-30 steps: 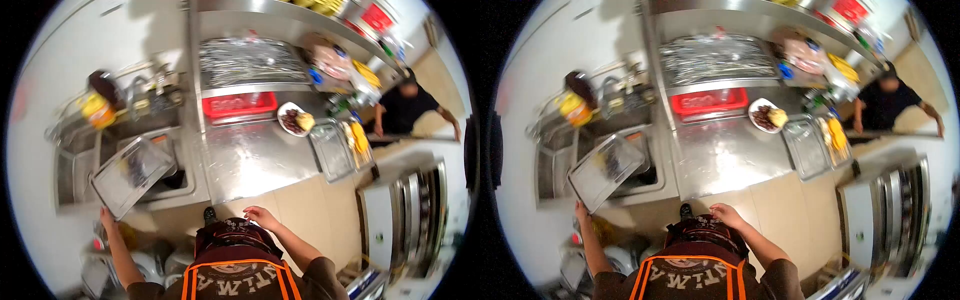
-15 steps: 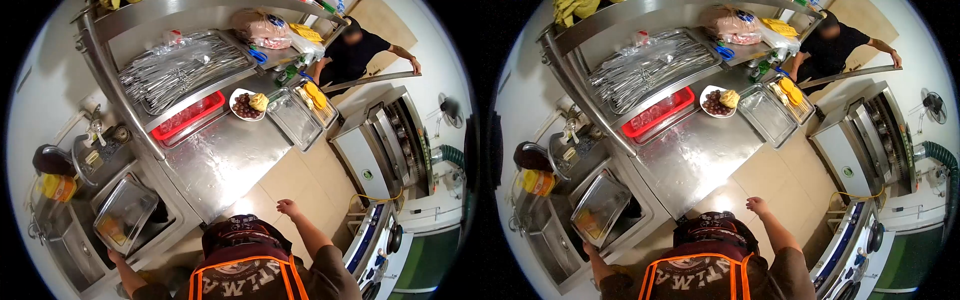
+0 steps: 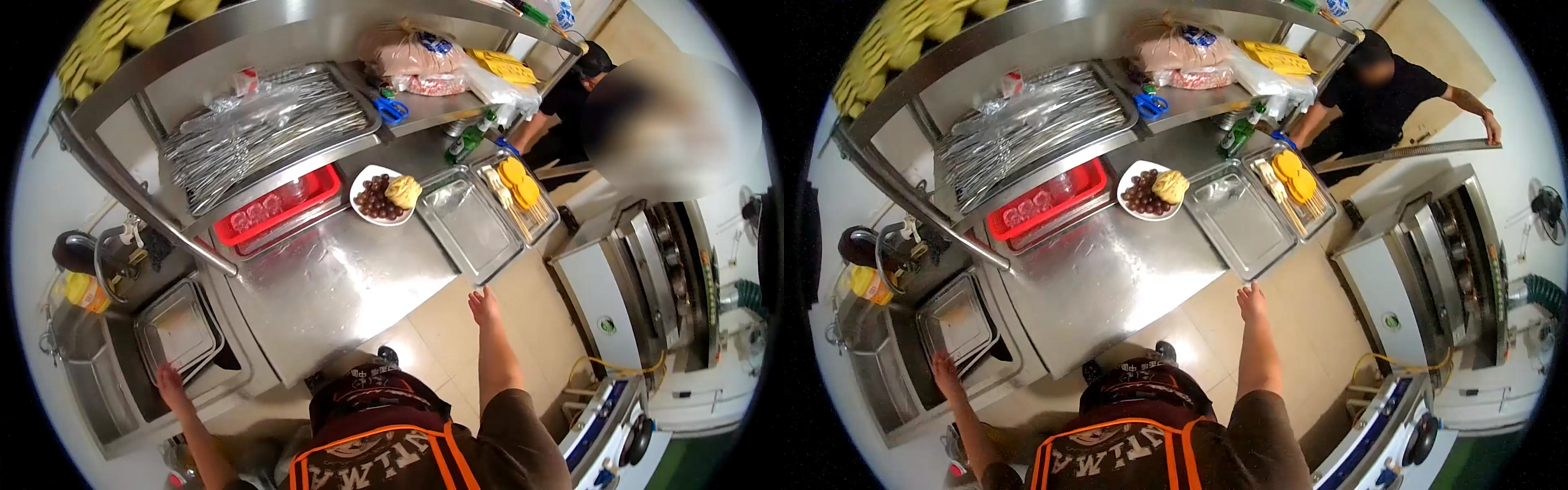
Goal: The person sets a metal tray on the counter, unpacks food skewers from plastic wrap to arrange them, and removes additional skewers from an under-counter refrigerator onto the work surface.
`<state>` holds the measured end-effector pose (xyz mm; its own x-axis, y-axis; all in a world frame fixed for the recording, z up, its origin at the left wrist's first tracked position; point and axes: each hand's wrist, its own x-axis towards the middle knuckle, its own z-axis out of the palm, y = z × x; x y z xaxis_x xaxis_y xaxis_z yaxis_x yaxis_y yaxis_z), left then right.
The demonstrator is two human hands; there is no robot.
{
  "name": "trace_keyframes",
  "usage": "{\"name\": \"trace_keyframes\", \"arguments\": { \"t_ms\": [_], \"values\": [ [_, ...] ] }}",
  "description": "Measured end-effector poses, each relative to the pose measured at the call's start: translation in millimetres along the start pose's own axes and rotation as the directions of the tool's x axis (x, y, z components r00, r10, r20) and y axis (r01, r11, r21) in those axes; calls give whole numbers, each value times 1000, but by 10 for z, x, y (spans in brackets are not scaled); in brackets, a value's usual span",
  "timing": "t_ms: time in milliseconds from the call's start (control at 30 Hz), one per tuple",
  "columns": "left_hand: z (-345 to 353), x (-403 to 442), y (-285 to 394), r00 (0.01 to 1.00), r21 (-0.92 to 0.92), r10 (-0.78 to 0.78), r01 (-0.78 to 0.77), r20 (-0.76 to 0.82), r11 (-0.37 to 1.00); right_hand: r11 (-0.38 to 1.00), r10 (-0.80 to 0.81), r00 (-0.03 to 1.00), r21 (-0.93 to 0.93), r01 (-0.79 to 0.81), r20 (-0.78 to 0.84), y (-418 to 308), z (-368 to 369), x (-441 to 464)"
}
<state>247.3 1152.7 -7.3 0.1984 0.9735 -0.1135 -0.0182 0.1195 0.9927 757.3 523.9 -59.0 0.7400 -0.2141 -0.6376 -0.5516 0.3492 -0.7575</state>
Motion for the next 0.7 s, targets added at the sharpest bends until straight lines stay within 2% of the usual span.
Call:
{"name": "trace_keyframes", "arguments": {
  "t_ms": [33, 100, 133, 167, 233, 267, 300, 367, 433, 500, 567, 600, 700],
  "values": [
    [229, -239, 12, 991, -84, -82, 91, 109, 992, 1000, 7, 1000, 2, -7, 22, -68, 43, 157],
    [851, -827, 41, 976, -83, -193, 201, 99, 976, 976, -119, 989, 195, 100, 90, -136, 126, 428],
    [1133, -1089, 46, 962, -82, -219, 234, 164, 969, 969, -92, 992, 237, 70, 83, -125, 102, 560],
    [1421, -1349, 59, 941, -76, -250, 273, 228, 959, 971, -80, 993, 233, 58, 87, -129, 49, 611],
    [2100, -1842, 280, 888, 29, -349, 357, 301, 934, 996, 1, 984, 83, -16, 180, -108, -63, 573],
    [2319, -2007, 236, 842, 64, -400, 406, 363, 912, 992, -10, 956, 123, -27, 293, -53, -134, 518],
    [2537, -2150, 142, 787, 100, -450, 453, 421, 886, 987, -3, 942, 152, -52, 336, -17, -183, 381],
    [3028, -2474, 111, 660, 254, -505, 443, 557, 860, 977, 28, 925, 185, -105, 379, 119, -321, 73],
    [3444, -2734, 31, 501, 329, -573, 495, 648, 804, 977, 75, 933, 164, -140, 351, 229, -471, -301],
    [3815, -2948, -10, 350, 434, -611, 467, 710, 771, 973, 79, 934, 178, -148, 349, 343, -677, -638],
    [4037, -3112, -245, 278, 417, -595, 498, 754, 760, 975, 112, 929, 142, -171, 352, 328, -976, -994],
    [4070, -3206, -390, 281, 416, -599, 502, 750, 758, 984, 121, 924, 82, -161, 364, 333, -1162, -1150],
    [4088, -3416, -577, 134, 467, -698, 653, 703, 597, 964, 236, 905, -201, -173, 354, 158, -1570, -1577]
  ]
}}
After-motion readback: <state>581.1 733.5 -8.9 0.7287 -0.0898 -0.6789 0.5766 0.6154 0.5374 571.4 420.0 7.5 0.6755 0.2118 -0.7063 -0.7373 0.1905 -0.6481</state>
